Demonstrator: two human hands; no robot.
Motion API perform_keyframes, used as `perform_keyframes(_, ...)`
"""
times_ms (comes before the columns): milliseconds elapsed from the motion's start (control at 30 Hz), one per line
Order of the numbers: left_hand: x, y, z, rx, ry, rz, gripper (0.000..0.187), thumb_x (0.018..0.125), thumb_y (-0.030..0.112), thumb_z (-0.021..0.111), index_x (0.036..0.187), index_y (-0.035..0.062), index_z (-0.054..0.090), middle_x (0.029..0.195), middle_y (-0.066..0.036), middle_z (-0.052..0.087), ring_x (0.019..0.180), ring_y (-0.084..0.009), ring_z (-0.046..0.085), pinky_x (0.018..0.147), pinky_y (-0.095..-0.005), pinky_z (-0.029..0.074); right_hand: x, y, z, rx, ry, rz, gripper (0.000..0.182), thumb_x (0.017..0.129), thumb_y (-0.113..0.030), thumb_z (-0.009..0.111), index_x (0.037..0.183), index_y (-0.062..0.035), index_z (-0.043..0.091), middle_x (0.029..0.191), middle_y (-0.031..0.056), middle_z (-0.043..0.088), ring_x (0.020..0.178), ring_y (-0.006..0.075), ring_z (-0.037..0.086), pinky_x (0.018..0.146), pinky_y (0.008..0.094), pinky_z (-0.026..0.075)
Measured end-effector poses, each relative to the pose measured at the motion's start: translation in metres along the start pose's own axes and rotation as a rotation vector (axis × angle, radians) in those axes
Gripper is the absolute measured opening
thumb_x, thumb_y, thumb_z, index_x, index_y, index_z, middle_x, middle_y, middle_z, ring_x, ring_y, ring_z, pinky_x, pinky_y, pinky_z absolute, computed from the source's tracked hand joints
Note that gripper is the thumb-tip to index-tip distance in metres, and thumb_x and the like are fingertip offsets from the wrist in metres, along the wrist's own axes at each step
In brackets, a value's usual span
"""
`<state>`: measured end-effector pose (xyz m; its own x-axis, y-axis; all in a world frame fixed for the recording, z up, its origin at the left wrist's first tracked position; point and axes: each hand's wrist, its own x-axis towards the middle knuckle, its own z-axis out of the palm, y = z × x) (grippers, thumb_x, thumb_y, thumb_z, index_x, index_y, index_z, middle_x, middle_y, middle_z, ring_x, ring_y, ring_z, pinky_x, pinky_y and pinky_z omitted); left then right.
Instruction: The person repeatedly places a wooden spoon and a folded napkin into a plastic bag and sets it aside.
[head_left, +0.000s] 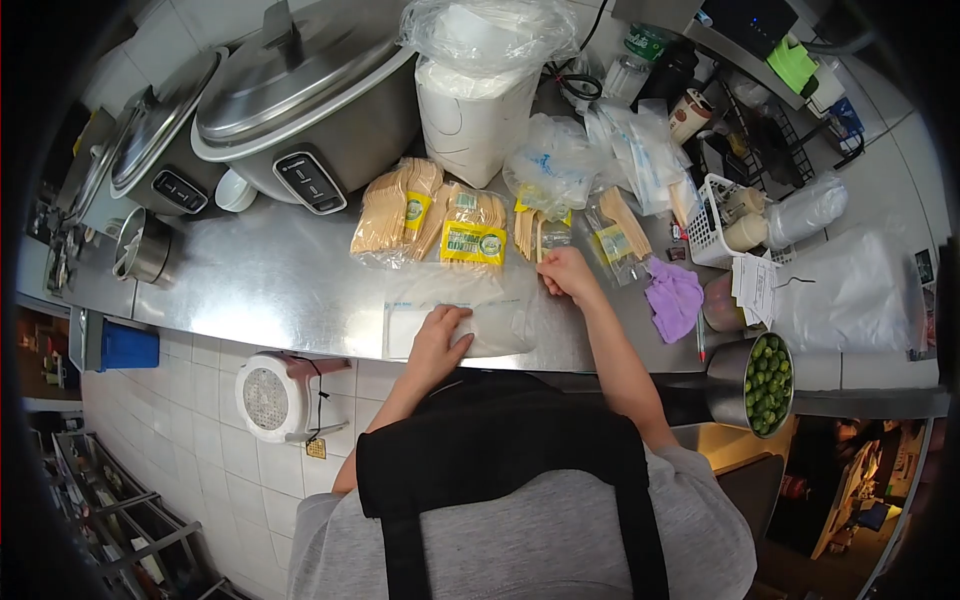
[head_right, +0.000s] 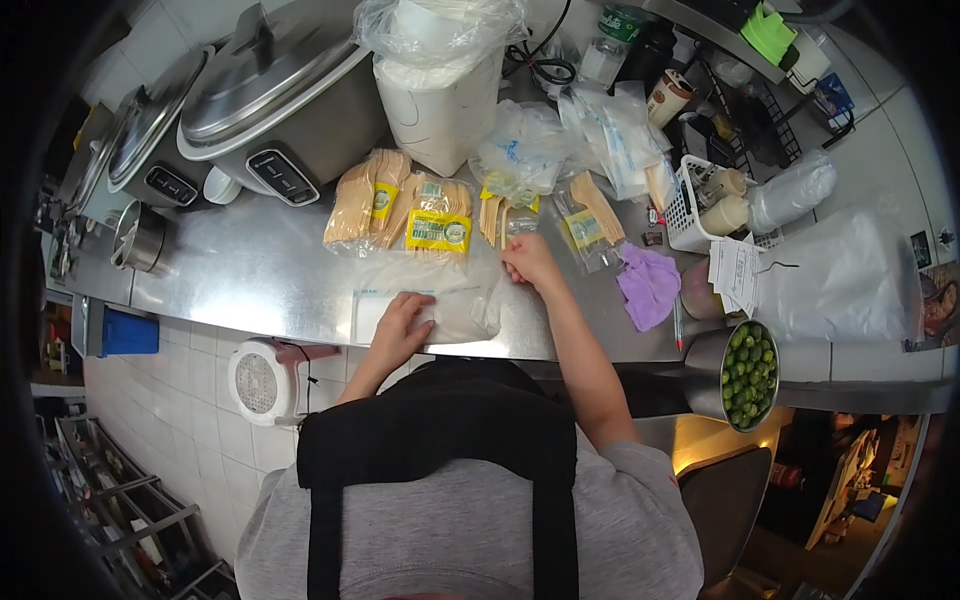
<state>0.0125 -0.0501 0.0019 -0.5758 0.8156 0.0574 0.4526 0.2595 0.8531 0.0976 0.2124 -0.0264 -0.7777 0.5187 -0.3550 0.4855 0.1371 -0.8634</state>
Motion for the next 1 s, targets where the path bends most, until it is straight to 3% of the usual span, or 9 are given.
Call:
perform_keyframes(133, 0.0, -0.013, 0.002, 0.136, -0.018, 0.08, 0.031, 0.076, 0.008, 0.058, 0.106, 0.0031, 0.053, 0.102, -0.012, 0.052, 0.09, -0.0246, 0.054, 0.077, -0.0307, 0.044, -0.049, -0.005, -0.016, 0.555, -0.211, 0.17, 0.006, 0.079, -0.006, 0.049, 0.073, -0.0048, 0.049, 0.051, 0.0015, 0.049, 0.038, 0.0086, 0.045, 0.035, 0.02, 0.036)
perform_keyframes(200, 0.002, -0.012, 0.001, 0.139, -0.051, 0.072, 0.031, 0.077, 0.01, 0.058, 0.107, 0.0026, 0.053, 0.106, -0.012, 0.052, 0.095, -0.0242, 0.054, 0.079, -0.0314, 0.044, -0.075, -0.015, -0.011, 0.53, -0.239, 0.168, 0.006, 0.079, -0.008, 0.051, 0.073, -0.0052, 0.049, 0.052, 0.0007, 0.048, 0.038, 0.0077, 0.045, 0.035, 0.0199, 0.035)
perform_keyframes(300, 0.01, 0.001, 0.003, -0.383, -0.128, -0.191, 0.037, 0.081, 0.015, 0.058, 0.115, 0.0054, 0.05, 0.11, -0.009, 0.053, 0.093, -0.0183, 0.055, 0.08, -0.0311, 0.044, -0.106, -0.028, 0.005, 0.4, -0.385, 0.102, 0.006, 0.077, -0.01, 0.054, 0.075, -0.0052, 0.05, 0.056, -0.0005, 0.051, 0.044, 0.005, 0.046, 0.038, 0.019, 0.036)
perform_keyframes(367, 0.018, 0.026, 0.0, -1.403, -0.155, -0.465, 0.043, 0.085, 0.019, 0.056, 0.124, 0.007, 0.042, 0.111, -0.009, 0.053, 0.098, -0.0166, 0.054, 0.083, -0.0321, 0.045, -0.112, -0.034, 0.015, 0.335, -0.463, 0.073, 0.006, 0.076, -0.009, 0.054, 0.076, -0.0044, 0.051, 0.056, -0.0008, 0.051, 0.045, 0.0049, 0.047, 0.04, 0.0195, 0.038)
perform_keyframes(433, 0.025, 0.022, 0.01, -1.499, -0.104, -0.526, 0.041, 0.086, 0.019, 0.054, 0.123, 0.0068, 0.041, 0.107, -0.01, 0.055, 0.093, -0.0173, 0.056, 0.08, -0.0315, 0.047, -0.109, -0.038, 0.018, 0.207, -0.429, -0.242, 0.008, 0.074, -0.009, 0.058, 0.078, -0.0035, 0.054, 0.059, -0.0018, 0.053, 0.051, 0.0053, 0.049, 0.047, 0.0222, 0.041)
perform_keyframes(567, 0.028, 0.005, 0.012, -1.605, -0.023, -0.621, 0.032, 0.088, 0.017, 0.052, 0.117, 0.0068, 0.043, 0.088, -0.005, 0.055, 0.065, -0.0096, 0.051, 0.055, -0.0205, 0.044, -0.064, -0.004, -0.05, -0.352, 0.591, -0.172, 0.011, 0.077, -0.014, 0.056, 0.079, -0.0044, 0.06, 0.071, 0.0106, 0.06, 0.068, 0.0268, 0.06, 0.058, 0.0338, 0.045)
perform_keyframes(633, 0.03, 0.011, 0.009, -1.547, -0.022, -0.643, 0.028, 0.089, 0.023, 0.049, 0.113, 0.0077, 0.046, 0.072, -0.001, 0.048, 0.05, -0.0054, 0.035, 0.039, -0.0166, 0.029, -0.049, 0.028, -0.083, -0.617, 0.767, -0.187, 0.012, 0.078, -0.013, 0.055, 0.081, -0.003, 0.061, 0.076, 0.0151, 0.059, 0.067, 0.0307, 0.058, 0.059, 0.0366, 0.046)
perform_keyframes(833, 0.029, 0.023, -0.001, -1.615, -0.094, -0.555, 0.045, 0.09, 0.042, 0.036, 0.116, 0.0052, 0.045, 0.069, -0.002, 0.047, 0.052, -0.0064, 0.036, 0.037, -0.0171, 0.027, -0.042, 0.035, -0.091, -0.838, 0.702, -0.105, 0.02, 0.08, -0.012, 0.051, 0.097, -0.0067, 0.061, 0.092, 0.0172, 0.057, 0.08, 0.0339, 0.057, 0.066, 0.0422, 0.046)
perform_keyframes(1000, 0.028, 0.014, -0.002, -1.567, -0.078, -0.557, 0.04, 0.091, 0.035, 0.037, 0.114, 0.0043, 0.046, 0.069, -0.002, 0.048, 0.053, -0.0071, 0.037, 0.04, -0.0173, 0.028, -0.03, 0.045, -0.087, -0.909, 0.764, -0.132, 0.021, 0.08, -0.012, 0.052, 0.099, -0.0078, 0.06, 0.089, 0.0145, 0.056, 0.076, 0.0327, 0.058, 0.064, 0.0422, 0.047)
